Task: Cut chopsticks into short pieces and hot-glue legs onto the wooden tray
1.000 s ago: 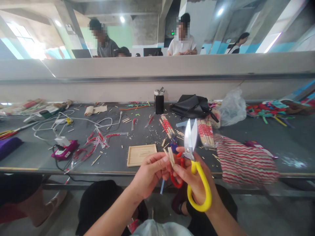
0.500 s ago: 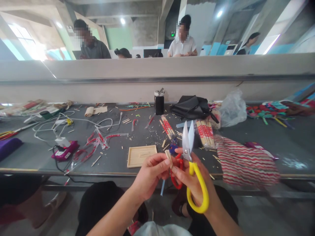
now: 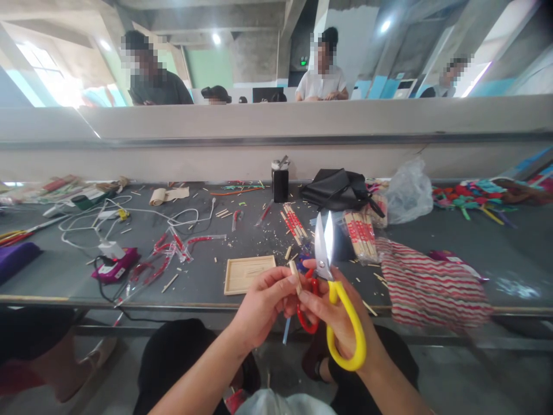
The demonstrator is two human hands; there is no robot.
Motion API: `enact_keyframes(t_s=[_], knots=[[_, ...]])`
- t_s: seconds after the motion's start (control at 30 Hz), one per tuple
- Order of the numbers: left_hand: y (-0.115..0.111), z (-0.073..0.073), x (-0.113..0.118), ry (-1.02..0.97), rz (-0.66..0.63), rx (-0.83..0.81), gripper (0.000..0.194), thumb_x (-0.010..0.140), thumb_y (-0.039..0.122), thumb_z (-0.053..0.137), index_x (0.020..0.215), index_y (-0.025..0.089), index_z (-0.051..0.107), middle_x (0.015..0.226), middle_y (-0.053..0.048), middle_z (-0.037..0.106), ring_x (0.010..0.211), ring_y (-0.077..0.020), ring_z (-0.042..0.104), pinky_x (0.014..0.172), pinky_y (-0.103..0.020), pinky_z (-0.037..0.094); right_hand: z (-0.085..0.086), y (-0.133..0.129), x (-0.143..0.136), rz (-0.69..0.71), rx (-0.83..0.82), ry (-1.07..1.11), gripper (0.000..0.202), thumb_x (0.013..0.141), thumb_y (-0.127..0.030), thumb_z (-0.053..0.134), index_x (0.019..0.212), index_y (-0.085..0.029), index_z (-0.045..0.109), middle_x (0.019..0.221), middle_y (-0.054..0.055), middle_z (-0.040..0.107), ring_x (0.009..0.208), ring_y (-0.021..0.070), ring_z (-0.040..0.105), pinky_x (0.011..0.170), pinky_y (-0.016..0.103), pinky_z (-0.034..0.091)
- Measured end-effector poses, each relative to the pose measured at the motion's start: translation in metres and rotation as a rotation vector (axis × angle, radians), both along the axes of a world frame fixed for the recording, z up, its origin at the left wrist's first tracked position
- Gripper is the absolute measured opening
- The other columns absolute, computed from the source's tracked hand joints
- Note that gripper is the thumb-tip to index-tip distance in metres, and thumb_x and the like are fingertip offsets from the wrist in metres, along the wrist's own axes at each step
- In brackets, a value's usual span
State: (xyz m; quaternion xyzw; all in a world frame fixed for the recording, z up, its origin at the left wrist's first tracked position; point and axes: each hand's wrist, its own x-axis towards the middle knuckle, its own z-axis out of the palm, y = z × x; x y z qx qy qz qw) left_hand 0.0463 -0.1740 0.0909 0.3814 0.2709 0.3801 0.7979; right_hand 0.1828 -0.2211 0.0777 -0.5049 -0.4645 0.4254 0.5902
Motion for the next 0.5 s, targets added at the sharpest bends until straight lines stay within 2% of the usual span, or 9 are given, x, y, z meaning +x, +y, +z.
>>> enact_keyframes(t_s=[0.1, 0.17, 0.3, 0.4, 0.5], knots=[[0.002, 0.0005, -0.0004, -0.07, -0.022, -0.061, 0.018, 0.08, 0.028, 0.064, 0.081, 0.011, 0.066, 0.058, 0.001, 0.054, 0.044, -0.0038, 0.043, 0.044, -0.017, 0.03, -0.0031, 0.0, -0.0007, 0.137, -0.056, 0.224, 0.046, 0.081, -0.034, 0.067, 0.121, -0.025, 0.048, 0.07, -0.003, 0.062, 0.051, 0.0114, 0.055, 0.044, 0.022, 0.044], [0.0026, 0.0003, -0.0006, -0.118, -0.035, -0.096, 0.018, 0.082, 0.028, 0.062, 0.084, 0.01, 0.066, 0.055, 0.002, 0.051, 0.044, -0.0039, 0.041, 0.045, -0.017, 0.029, -0.0036, -0.0005, 0.0002, 0.142, -0.034, 0.231, 0.048, 0.08, -0.032, 0.068, 0.122, -0.026, 0.046, 0.07, -0.004, 0.061, 0.051, 0.0111, 0.055, 0.046, 0.023, 0.045], [0.0022, 0.0008, -0.0006, -0.15, -0.047, -0.146, 0.019, 0.083, 0.027, 0.062, 0.086, 0.009, 0.067, 0.055, 0.002, 0.05, 0.043, -0.0028, 0.038, 0.045, -0.017, 0.028, -0.0014, -0.002, 0.0033, 0.067, -0.012, -0.005, 0.052, 0.077, -0.033, 0.07, 0.123, -0.025, 0.046, 0.081, 0.0, 0.066, 0.061, 0.0156, 0.062, 0.056, 0.029, 0.052], [0.0005, 0.0024, -0.0002, -0.167, -0.058, -0.172, 0.019, 0.083, 0.025, 0.062, 0.087, 0.007, 0.067, 0.07, -0.003, 0.058, 0.044, -0.0003, 0.037, 0.044, -0.016, 0.027, 0.0011, -0.0033, 0.004, -0.007, 0.013, -0.181, 0.049, 0.078, -0.035, 0.069, 0.121, -0.024, 0.048, 0.092, 0.004, 0.068, 0.071, 0.0188, 0.066, 0.062, 0.032, 0.056], [-0.0025, 0.0042, 0.0, -0.185, -0.076, -0.175, 0.019, 0.084, 0.024, 0.062, 0.087, 0.007, 0.066, 0.079, -0.006, 0.06, 0.045, 0.0007, 0.037, 0.044, -0.015, 0.025, 0.0034, -0.0046, 0.0026, -0.102, 0.092, -0.307, 0.044, 0.078, -0.035, 0.069, 0.116, -0.025, 0.052, 0.092, 0.004, 0.069, 0.073, 0.0195, 0.068, 0.067, 0.034, 0.057]])
